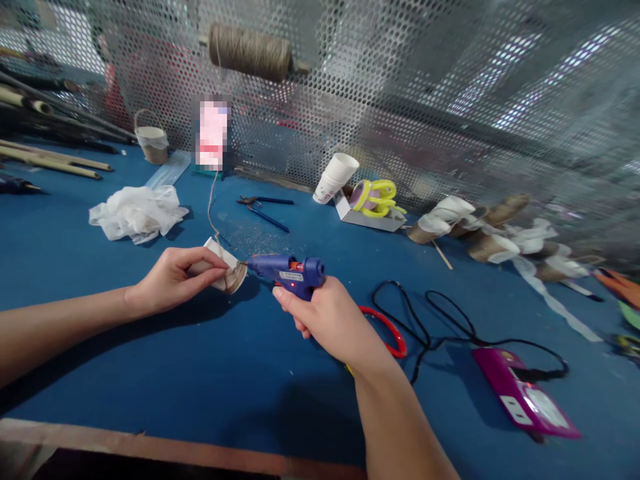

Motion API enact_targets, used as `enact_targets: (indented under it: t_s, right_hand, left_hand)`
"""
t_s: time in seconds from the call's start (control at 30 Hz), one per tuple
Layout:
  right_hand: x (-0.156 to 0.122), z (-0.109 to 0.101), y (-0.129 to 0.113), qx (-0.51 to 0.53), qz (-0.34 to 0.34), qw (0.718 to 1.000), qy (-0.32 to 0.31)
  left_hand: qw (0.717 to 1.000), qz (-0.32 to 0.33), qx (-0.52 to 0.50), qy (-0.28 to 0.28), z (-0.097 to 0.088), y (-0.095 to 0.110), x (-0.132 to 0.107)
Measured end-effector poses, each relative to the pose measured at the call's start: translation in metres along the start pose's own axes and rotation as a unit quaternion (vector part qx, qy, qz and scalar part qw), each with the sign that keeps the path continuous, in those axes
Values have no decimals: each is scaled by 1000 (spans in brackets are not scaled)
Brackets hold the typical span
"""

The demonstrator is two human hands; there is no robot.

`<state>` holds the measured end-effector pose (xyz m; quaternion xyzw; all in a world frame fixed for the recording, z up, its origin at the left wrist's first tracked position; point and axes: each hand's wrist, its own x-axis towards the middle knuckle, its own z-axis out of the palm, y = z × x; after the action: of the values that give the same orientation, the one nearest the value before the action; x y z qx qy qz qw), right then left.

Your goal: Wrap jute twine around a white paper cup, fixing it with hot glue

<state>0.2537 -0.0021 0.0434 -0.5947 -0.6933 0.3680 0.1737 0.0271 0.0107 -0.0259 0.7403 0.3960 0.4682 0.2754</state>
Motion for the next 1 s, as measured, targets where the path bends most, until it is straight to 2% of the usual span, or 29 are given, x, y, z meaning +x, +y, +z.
enact_targets:
  t_s: [0.4,0.53,0.63,0.73,0.8,0.83,0.9,1.0]
  right_hand:
    - [-9,-3,0,6,26,999,-19]
    - [-7,-6,4,56,17,998,-23]
    - [1,-10,11,161,-4,987,-20]
    - [20,-15,20,249,-11,967,55]
    - [36,-19,28,247,13,958,144]
    - [44,-20,31,226,46,957,174]
    - [59,-22,37,208,76,958,185]
    - [73,-21,43,177,95,965,168]
  left_hand:
    - [1000,-13,-11,-4,1,-2,0]
    - [996,-64,-50,25,1,-4,3]
    - [986,-126,-98,55,1,-6,7]
    - [975,-160,-138,71,0,-6,10]
    - [972,-165,-152,75,1,-5,10]
    - [972,-164,-155,73,1,-4,9]
    - [973,-158,-154,65,1,-1,8]
    - [978,-145,-141,59,1,1,6]
